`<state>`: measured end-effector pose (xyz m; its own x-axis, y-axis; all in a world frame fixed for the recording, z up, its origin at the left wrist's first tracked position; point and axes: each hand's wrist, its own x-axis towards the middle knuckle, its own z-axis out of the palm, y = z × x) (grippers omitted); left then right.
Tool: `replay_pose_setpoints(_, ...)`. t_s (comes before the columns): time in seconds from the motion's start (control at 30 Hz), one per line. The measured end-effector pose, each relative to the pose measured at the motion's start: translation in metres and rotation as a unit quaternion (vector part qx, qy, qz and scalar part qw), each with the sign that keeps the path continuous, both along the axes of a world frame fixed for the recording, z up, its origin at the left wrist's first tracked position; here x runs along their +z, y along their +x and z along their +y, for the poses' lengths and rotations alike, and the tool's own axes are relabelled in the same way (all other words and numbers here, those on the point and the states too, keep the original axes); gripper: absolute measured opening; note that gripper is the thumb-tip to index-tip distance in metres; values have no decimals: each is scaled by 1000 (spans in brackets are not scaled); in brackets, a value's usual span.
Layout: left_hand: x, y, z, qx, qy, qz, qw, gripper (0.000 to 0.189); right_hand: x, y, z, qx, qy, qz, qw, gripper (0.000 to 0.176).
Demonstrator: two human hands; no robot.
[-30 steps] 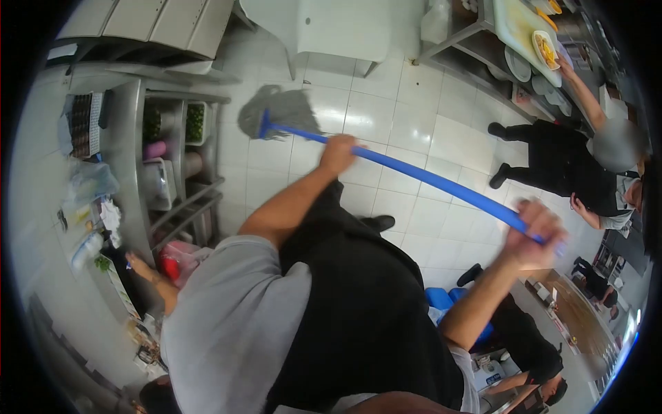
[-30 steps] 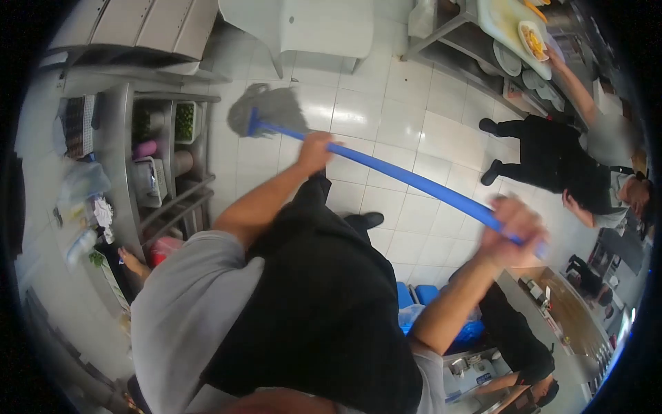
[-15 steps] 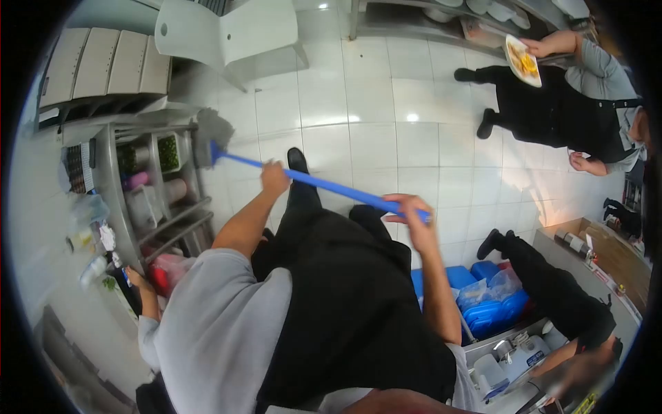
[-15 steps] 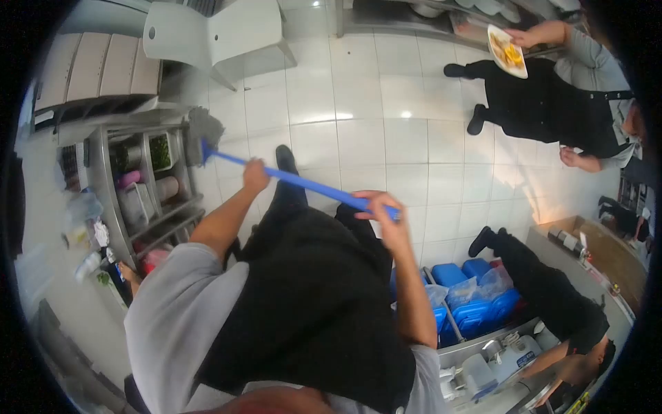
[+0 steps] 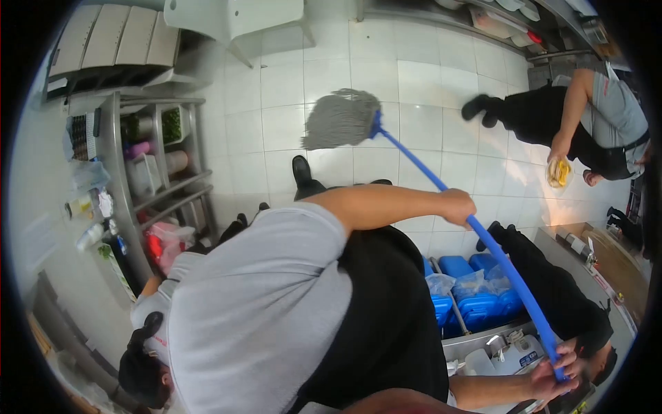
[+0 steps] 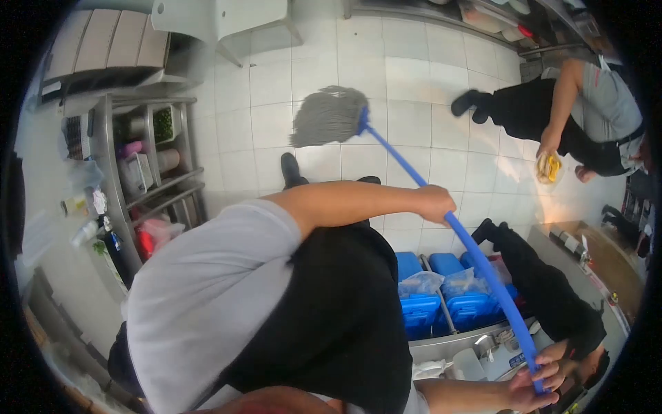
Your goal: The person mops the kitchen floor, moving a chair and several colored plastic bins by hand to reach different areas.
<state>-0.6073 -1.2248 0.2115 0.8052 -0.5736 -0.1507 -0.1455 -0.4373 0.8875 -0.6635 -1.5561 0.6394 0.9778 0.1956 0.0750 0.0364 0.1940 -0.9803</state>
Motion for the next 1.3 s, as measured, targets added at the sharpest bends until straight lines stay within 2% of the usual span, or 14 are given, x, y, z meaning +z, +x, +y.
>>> replay_pose_setpoints(0.23,-25,-17,25,72,-1,-49,996,35,-8,22,27,-38,8,23,999,45)
replay_pose_setpoints(0.37,-57,-83,126,134,20,-52,989,31,-52,30,106,19,6,29,999,44)
replay_pose_setpoints(0.4,-70,-100,157,163,31,-32,986,30,-71,35,123,-34,1,46,998,41)
replay_pose_setpoints(0.43,-82,-118,189,192,41,-11,980,29,-97,34,163,-71,-10,25,997,37)
replay_pose_setpoints(0.53,-114,-185,304,273,118,41,954,25,-177,31,270,33,90,96,991,35)
replay_pose_setpoints(0.63,-170,-273,421,327,214,62,919,25,-255,-17,392,50,55,196,978,39)
replay_pose_setpoints(0.67,-205,-310,456,370,231,9,900,24,-283,-31,424,75,32,227,971,43)
replay_pose_setpoints(0.73,-194,-368,519,391,369,108,836,21,-332,-69,482,182,-33,228,956,45)
replay_pose_setpoints(0.83,-190,-426,562,495,426,383,653,60,-377,-119,546,342,-84,275,895,41)
replay_pose_setpoints(0.87,-189,-425,556,530,392,379,650,61,-380,-126,555,369,-86,330,865,42)
replay_pose_setpoints(1.07,-214,-374,475,694,310,302,575,64,-383,-51,505,357,-67,282,888,43)
replay_pose_setpoints(1.17,-205,-316,426,613,434,152,643,56,-362,10,452,322,-40,251,912,44)
replay_pose_setpoints(1.23,-178,-262,389,578,336,99,737,49,-331,57,407,265,-47,223,937,47)
replay_pose_setpoints(1.3,-154,-201,328,569,292,35,768,46,-293,102,352,220,-13,199,955,49)
